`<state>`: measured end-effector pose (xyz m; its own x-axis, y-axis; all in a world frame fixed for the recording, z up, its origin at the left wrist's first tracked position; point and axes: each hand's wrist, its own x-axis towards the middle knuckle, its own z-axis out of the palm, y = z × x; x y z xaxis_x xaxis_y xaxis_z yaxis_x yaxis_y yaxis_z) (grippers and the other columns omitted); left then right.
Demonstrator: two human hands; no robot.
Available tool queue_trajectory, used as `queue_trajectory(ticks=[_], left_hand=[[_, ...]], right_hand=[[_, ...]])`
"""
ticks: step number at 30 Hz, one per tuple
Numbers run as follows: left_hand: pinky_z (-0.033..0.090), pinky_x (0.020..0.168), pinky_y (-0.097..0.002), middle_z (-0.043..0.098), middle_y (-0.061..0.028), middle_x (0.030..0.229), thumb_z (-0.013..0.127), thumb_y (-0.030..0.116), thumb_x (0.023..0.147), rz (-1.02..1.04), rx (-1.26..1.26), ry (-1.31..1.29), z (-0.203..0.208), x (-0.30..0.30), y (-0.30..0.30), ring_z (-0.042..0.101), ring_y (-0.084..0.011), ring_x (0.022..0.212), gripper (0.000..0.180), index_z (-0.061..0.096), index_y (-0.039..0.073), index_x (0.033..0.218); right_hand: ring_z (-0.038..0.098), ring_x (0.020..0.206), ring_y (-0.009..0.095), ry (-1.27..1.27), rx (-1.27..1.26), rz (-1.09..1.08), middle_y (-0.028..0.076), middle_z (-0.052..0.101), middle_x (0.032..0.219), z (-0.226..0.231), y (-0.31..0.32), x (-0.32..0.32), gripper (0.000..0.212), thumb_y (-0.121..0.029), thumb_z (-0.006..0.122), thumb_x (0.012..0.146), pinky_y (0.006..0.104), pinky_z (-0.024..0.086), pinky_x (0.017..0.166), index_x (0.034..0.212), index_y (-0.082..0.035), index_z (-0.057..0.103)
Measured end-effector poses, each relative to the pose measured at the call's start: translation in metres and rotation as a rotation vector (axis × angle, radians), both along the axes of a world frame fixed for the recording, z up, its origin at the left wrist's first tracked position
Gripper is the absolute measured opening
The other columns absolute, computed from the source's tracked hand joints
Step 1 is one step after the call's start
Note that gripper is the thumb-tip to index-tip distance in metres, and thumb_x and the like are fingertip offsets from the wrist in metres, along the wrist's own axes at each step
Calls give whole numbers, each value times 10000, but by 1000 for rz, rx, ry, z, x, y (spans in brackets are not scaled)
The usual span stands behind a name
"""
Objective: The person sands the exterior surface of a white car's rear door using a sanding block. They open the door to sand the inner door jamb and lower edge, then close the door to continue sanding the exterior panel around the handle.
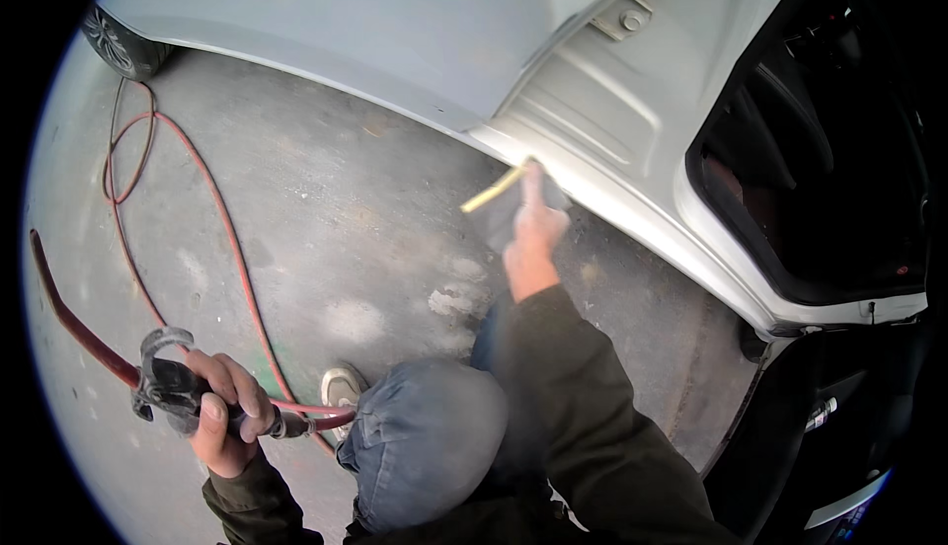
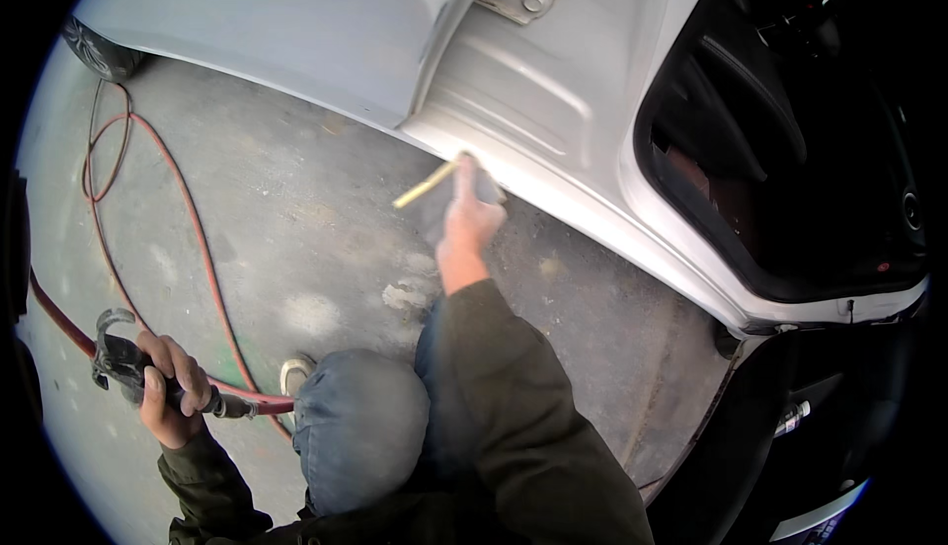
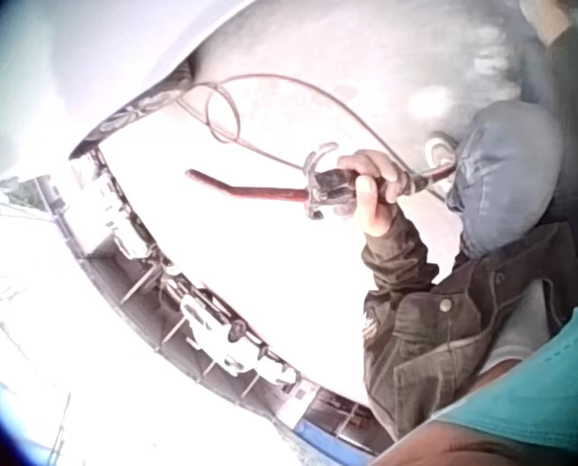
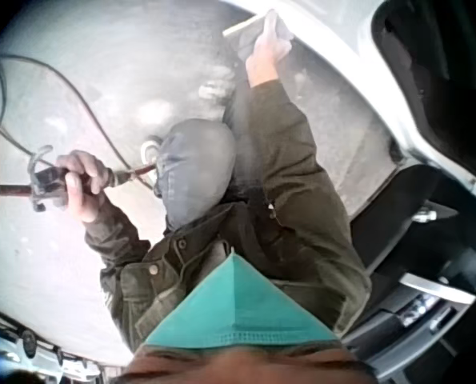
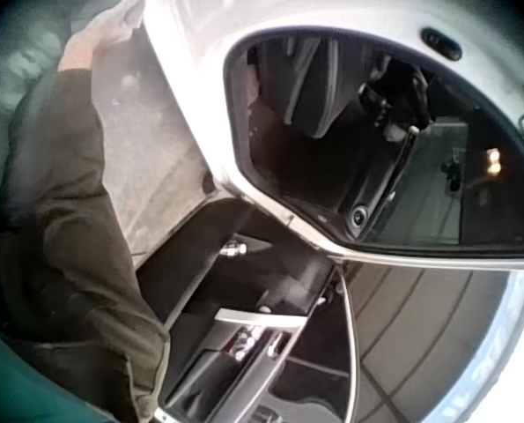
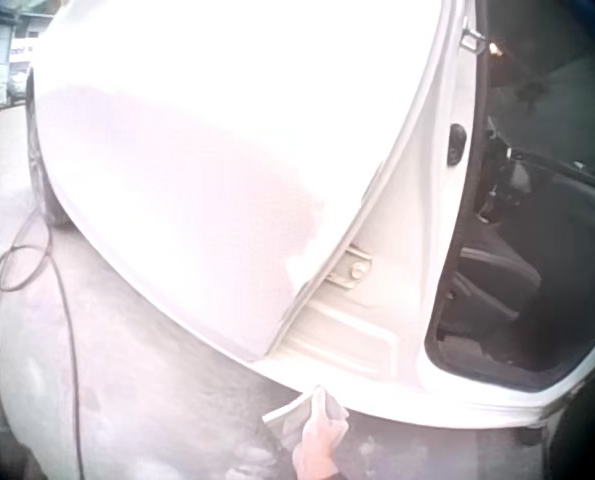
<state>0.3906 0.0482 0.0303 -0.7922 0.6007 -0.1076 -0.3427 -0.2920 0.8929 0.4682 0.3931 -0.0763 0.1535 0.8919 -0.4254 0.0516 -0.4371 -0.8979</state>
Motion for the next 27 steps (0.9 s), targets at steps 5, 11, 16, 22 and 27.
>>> queue_trajectory(ticks=[5, 11, 16, 22, 27], left_hand=[[351, 409, -231, 533, -90, 701, 691, 337, 879, -31, -8, -27, -5, 5, -1, 369, -69, 408, 389, 430, 49, 866], [353, 424, -231, 551, -105, 700, 702, 346, 854, -15, -33, -52, -4, 10, 10, 359, -62, 425, 396, 446, 45, 862], [371, 434, -238, 556, -111, 696, 702, 341, 849, -22, -39, -61, -2, 8, 9, 363, -62, 426, 386, 452, 46, 856], [363, 436, -238, 543, -112, 687, 701, 337, 861, -16, -32, -50, -1, 6, 9, 364, -60, 428, 390, 445, 43, 849], [344, 405, -214, 514, -73, 707, 650, 321, 902, -9, 17, -37, -3, -2, -6, 364, -54, 413, 356, 403, 67, 867]], right_hand=[[621, 1032, 268, 67, 187, 125, 172, 659, 1095, -35, -12, -30, 535, -329, 790, 822, 375, 462, 940, 1113, 92, 634], [613, 1047, 226, -31, 111, 501, 156, 617, 1203, -11, 38, 62, 686, -284, 829, 788, 325, 477, 928, 1277, 77, 512], [613, 1043, 198, 137, 65, 356, 120, 618, 1208, -4, 31, 37, 647, -281, 812, 812, 329, 480, 922, 1266, 78, 522], [449, 1280, 327, -36, 53, 365, 250, 458, 1361, -4, -11, -49, 892, -443, 783, 800, 407, 318, 1116, 1326, 155, 381], [590, 1112, 259, 125, 57, 169, 179, 637, 1153, -14, -2, -17, 540, -325, 765, 846, 398, 433, 1009, 1177, 71, 608]])
